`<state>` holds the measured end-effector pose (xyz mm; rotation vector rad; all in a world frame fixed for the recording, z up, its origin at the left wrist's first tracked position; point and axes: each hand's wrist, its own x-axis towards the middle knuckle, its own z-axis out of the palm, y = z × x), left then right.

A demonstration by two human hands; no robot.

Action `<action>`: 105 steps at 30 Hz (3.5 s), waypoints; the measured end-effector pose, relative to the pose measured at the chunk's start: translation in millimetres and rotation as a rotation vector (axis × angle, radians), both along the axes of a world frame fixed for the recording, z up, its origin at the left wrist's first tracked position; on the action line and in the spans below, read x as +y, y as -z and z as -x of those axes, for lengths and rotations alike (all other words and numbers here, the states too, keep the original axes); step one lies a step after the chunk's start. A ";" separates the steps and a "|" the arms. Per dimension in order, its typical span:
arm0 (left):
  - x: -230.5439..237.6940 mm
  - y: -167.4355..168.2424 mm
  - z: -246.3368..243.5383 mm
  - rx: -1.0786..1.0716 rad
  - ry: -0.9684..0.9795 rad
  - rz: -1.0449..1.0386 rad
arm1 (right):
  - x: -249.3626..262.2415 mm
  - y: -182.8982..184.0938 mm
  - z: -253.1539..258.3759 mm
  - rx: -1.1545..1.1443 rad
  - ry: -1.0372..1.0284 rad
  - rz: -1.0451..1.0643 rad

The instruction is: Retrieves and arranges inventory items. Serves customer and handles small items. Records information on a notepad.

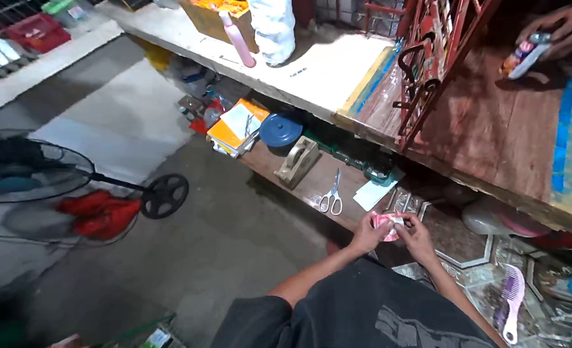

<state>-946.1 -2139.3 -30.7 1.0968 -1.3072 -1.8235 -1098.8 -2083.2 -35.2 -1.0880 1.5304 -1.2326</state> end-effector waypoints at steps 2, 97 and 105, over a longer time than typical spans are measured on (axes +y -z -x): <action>2.7 0.7 -11.0 -0.035 -0.005 0.025 | -2.1 -0.5 -1.0 -0.137 -0.127 -0.104; -209.4 56.8 -125.8 0.013 0.005 -1.061 | -238.5 61.8 -9.2 1.036 0.121 -0.942; -208.8 66.4 -143.3 0.015 -0.027 -1.031 | -231.3 51.5 -0.6 0.945 0.247 -0.854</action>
